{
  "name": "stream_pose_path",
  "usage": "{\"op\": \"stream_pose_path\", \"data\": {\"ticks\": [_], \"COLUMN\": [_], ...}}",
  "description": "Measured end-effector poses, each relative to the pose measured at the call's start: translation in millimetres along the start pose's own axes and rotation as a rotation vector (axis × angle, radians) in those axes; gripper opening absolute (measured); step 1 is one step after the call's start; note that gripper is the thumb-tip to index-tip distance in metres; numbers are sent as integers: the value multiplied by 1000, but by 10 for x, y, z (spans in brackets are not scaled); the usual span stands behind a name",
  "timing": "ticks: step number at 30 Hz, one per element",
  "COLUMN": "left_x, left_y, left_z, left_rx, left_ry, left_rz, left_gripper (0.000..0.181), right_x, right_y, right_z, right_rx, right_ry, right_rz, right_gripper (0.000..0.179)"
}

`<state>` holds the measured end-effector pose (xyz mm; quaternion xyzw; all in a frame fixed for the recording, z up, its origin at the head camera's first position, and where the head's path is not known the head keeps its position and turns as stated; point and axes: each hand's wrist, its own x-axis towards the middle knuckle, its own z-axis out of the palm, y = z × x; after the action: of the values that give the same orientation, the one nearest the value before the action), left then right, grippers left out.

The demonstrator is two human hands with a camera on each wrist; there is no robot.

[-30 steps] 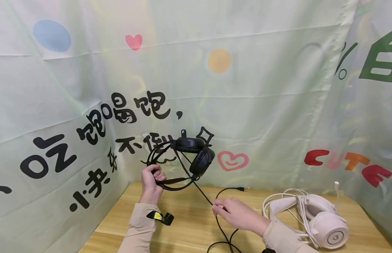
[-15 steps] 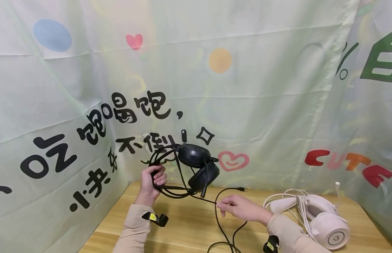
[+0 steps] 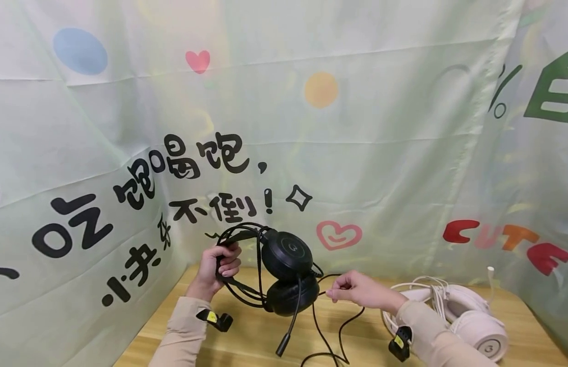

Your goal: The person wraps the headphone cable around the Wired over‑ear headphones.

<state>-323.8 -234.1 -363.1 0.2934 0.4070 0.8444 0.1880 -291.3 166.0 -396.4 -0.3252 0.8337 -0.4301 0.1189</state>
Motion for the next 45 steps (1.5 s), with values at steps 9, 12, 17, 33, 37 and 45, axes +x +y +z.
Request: {"op": "stream_pose_path", "data": {"ticks": [9,12,17,33,37,45], "left_x": [49,54,70,77,69,124], "left_y": [12,14,31,108,106,106], "left_z": [80,110,183,427,494,677], "left_rx": [114,145,225,591,753,995], "left_ry": [-82,-103,-140,-152,-131,-51], "left_rz": [-57,-73,-110,-180,-222,-299], "left_gripper": [30,31,35,41,46,37], "right_x": [18,8,-22,35,90,126], "right_y": [-23,-32,-71,-120,-177,-322], "right_z": [-116,-147,-200,-360,-395,-472], "right_rx": [-106,-111,-112,-375,-454,-530], "right_ry": [-2,11,7,164,267,362], "right_rz": [-22,-22,-8,19,88,165], "right_gripper": [18,17,14,41,57,63]}}
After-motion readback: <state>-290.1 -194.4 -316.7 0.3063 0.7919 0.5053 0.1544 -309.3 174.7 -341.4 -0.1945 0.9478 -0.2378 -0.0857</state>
